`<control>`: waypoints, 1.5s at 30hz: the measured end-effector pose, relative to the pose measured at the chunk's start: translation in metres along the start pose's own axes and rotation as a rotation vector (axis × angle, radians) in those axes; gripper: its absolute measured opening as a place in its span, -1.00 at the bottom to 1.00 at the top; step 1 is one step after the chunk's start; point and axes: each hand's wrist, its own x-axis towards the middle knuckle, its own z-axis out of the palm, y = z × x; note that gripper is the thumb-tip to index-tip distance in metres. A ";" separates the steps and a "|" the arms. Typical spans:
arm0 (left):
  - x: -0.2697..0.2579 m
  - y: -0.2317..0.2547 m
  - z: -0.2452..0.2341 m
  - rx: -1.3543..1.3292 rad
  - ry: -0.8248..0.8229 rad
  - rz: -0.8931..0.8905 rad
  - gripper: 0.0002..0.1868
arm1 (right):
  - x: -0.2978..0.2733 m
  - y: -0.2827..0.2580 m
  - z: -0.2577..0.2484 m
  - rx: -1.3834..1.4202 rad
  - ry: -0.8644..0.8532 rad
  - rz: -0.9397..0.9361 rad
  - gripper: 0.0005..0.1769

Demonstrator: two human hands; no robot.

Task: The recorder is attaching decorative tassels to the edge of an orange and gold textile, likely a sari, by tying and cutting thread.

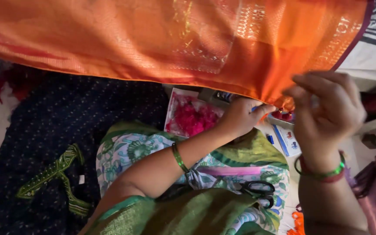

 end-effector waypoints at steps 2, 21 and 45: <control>0.001 0.002 -0.003 0.125 0.000 -0.042 -0.73 | 0.031 -0.028 0.020 -0.017 -0.087 -0.247 -0.81; 0.016 -0.009 -0.007 -0.123 -0.054 0.273 -0.65 | 0.079 -0.064 0.081 0.265 -0.083 -0.403 -0.69; -0.013 -0.004 0.000 -0.725 -0.034 -0.600 -0.80 | -0.150 0.076 -0.039 0.758 0.043 0.860 -0.88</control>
